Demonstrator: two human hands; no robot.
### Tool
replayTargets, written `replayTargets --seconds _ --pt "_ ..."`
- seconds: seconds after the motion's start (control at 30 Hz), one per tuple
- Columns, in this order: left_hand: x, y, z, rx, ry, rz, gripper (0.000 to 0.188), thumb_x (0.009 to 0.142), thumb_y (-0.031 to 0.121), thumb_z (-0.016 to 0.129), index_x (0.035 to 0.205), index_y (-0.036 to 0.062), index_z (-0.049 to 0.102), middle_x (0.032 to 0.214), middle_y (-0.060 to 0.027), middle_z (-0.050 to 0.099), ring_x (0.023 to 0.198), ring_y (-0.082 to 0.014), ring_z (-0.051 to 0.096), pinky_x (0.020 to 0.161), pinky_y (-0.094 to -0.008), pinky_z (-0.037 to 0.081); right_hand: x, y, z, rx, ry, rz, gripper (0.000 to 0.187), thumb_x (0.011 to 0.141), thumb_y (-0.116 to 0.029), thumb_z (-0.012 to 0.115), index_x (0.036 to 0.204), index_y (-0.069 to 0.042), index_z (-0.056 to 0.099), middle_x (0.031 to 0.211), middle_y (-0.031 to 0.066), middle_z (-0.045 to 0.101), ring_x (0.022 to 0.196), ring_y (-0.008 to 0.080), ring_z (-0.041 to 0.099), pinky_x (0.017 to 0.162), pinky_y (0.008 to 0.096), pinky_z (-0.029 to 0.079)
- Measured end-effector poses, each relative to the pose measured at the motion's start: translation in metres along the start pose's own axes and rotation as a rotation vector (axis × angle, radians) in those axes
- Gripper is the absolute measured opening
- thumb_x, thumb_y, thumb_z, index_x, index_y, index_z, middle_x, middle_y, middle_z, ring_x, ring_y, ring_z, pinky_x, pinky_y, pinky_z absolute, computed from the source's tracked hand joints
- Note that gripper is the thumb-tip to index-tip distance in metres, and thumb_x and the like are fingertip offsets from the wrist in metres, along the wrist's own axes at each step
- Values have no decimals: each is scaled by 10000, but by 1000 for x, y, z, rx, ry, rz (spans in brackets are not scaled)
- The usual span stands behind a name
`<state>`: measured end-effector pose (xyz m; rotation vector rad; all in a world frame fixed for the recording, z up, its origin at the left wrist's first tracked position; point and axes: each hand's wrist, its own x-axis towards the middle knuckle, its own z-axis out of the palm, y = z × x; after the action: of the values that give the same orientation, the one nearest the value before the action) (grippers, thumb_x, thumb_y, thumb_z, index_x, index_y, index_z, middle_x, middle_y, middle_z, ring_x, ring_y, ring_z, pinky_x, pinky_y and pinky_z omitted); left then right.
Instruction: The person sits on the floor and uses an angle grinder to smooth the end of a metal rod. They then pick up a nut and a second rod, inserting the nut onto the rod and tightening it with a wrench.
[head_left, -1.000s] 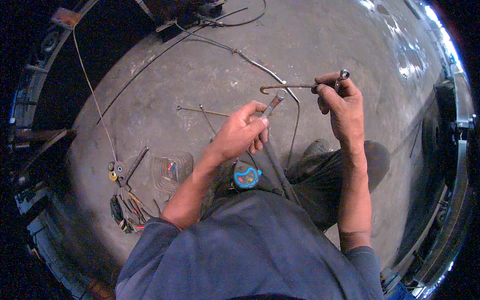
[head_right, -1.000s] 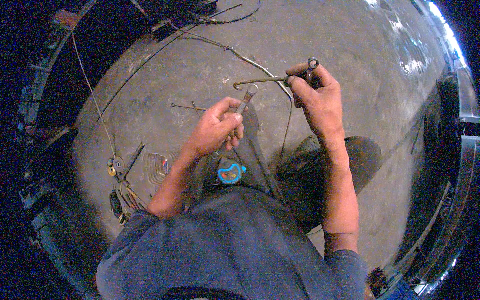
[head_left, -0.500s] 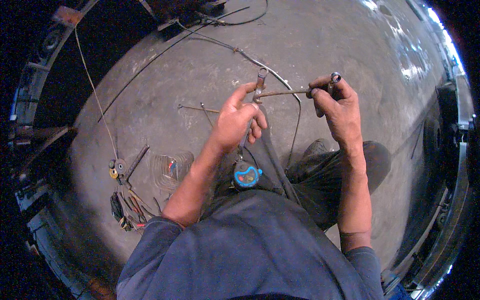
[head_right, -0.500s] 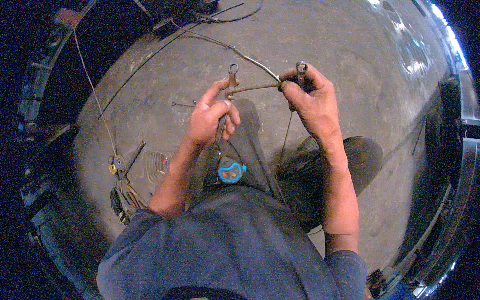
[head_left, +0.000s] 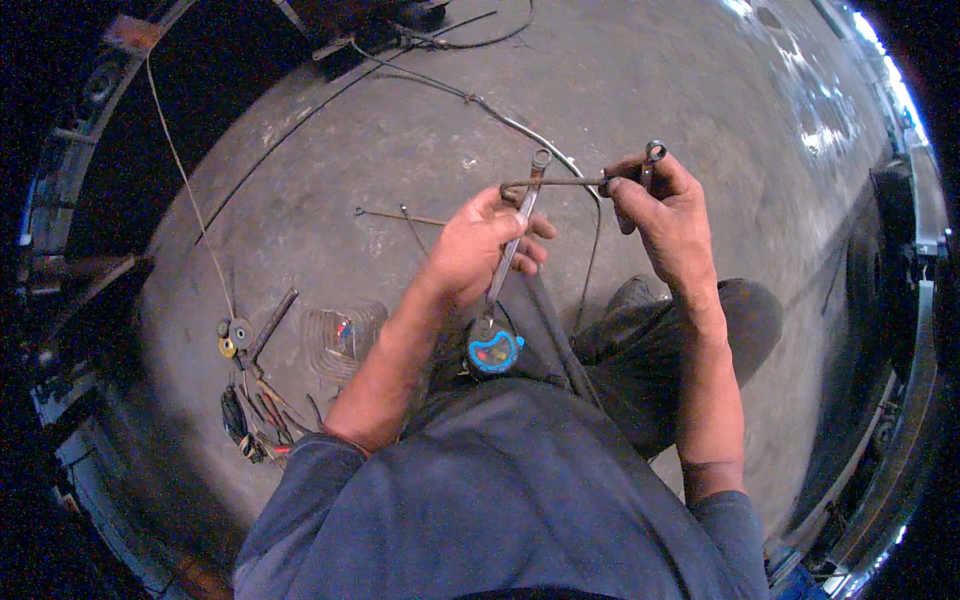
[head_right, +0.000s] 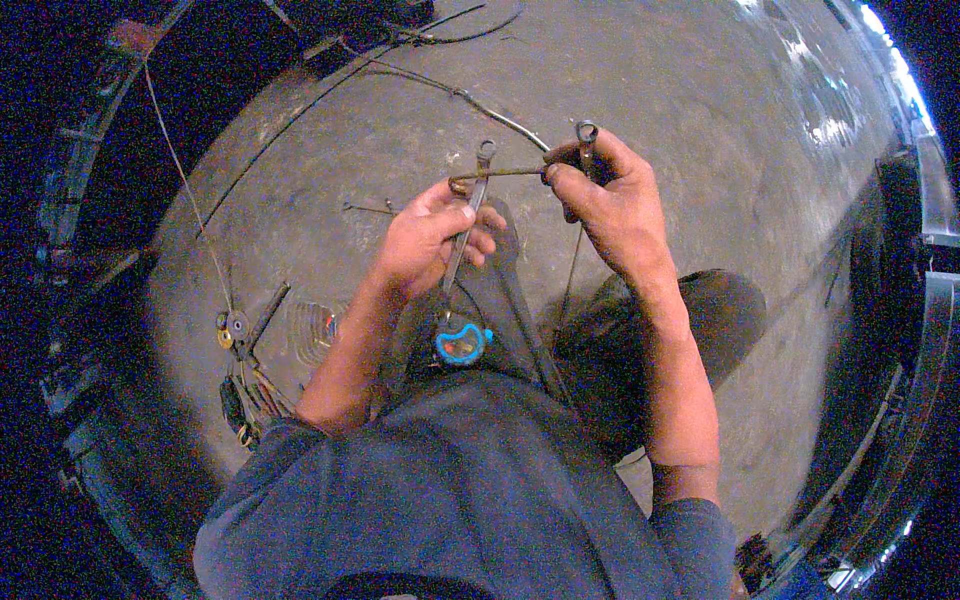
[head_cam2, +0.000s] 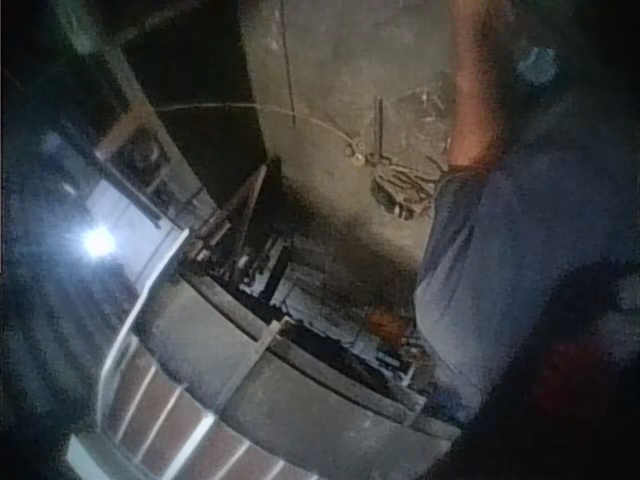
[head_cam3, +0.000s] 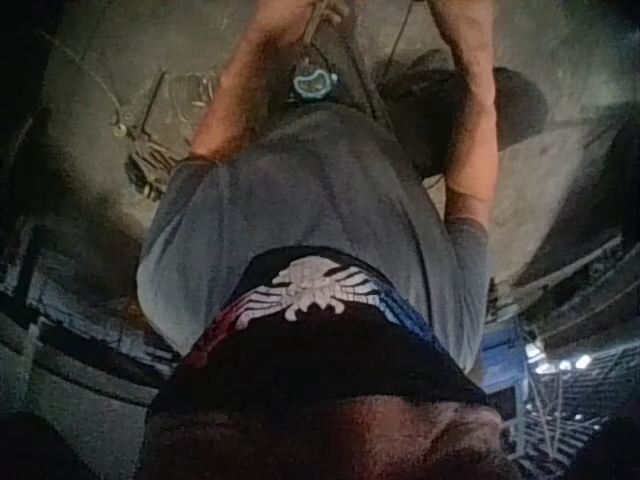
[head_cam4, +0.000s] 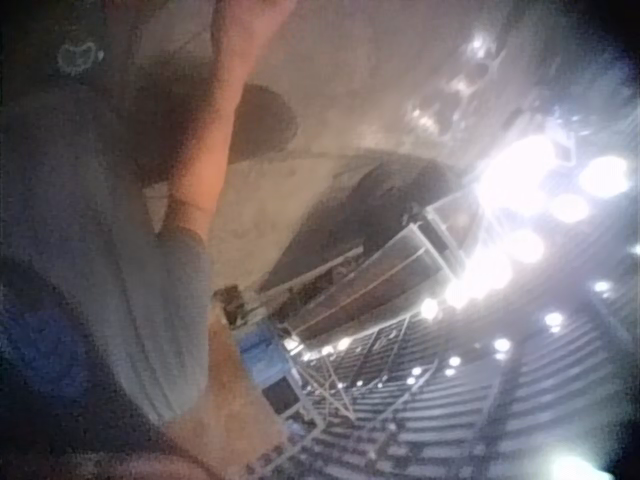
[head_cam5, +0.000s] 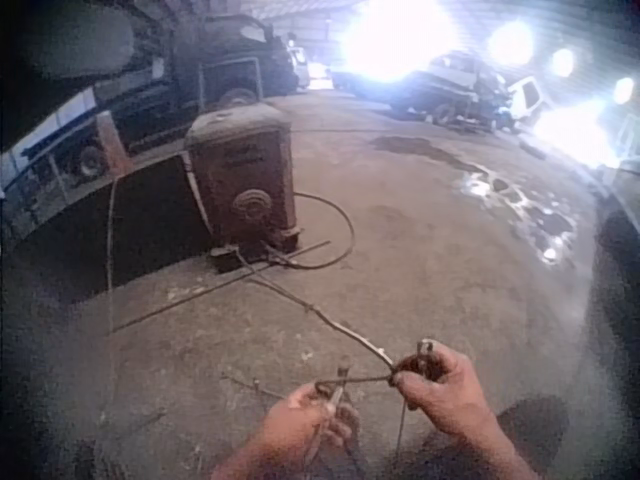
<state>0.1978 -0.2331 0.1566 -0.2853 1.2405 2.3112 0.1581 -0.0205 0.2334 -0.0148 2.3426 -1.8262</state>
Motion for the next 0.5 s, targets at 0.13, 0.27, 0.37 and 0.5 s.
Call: replayTargets --seconds 0.13,0.27,0.37,0.5 --pt "5 -3 -13 17 -9 10 330 964 129 548 1279 43 502 913 -105 643 673 -163 607 555 -266 496 1 4 -2 -9 -2 -13 144 850 -128 673 945 -21 665 711 -7 609 602 68 535 537 242 443" --pt "-2 -4 -8 105 -82 18 348 977 142 539 1307 42 493 939 -109 646 686 -127 580 565 -239 471 0 6 0 53 -16 -28 151 850 -121 672 958 -16 660 730 3 616 611 72 536 539 244 445" --pt "-5 -6 5 -92 -142 53 371 983 172 530 1323 33 474 963 -127 653 645 -115 548 539 -236 443 0 6 -1 122 -32 -38 157 848 -112 674 968 -13 658 747 9 627 615 76 540 544 247 449" --pt "-4 -14 -1 -148 -167 10 395 988 187 519 1339 25 438 998 -160 661 614 -108 520 515 -242 416 1 9 2 87 -67 16 157 843 -106 678 963 -6 660 770 20 645 617 83 547 555 253 456"
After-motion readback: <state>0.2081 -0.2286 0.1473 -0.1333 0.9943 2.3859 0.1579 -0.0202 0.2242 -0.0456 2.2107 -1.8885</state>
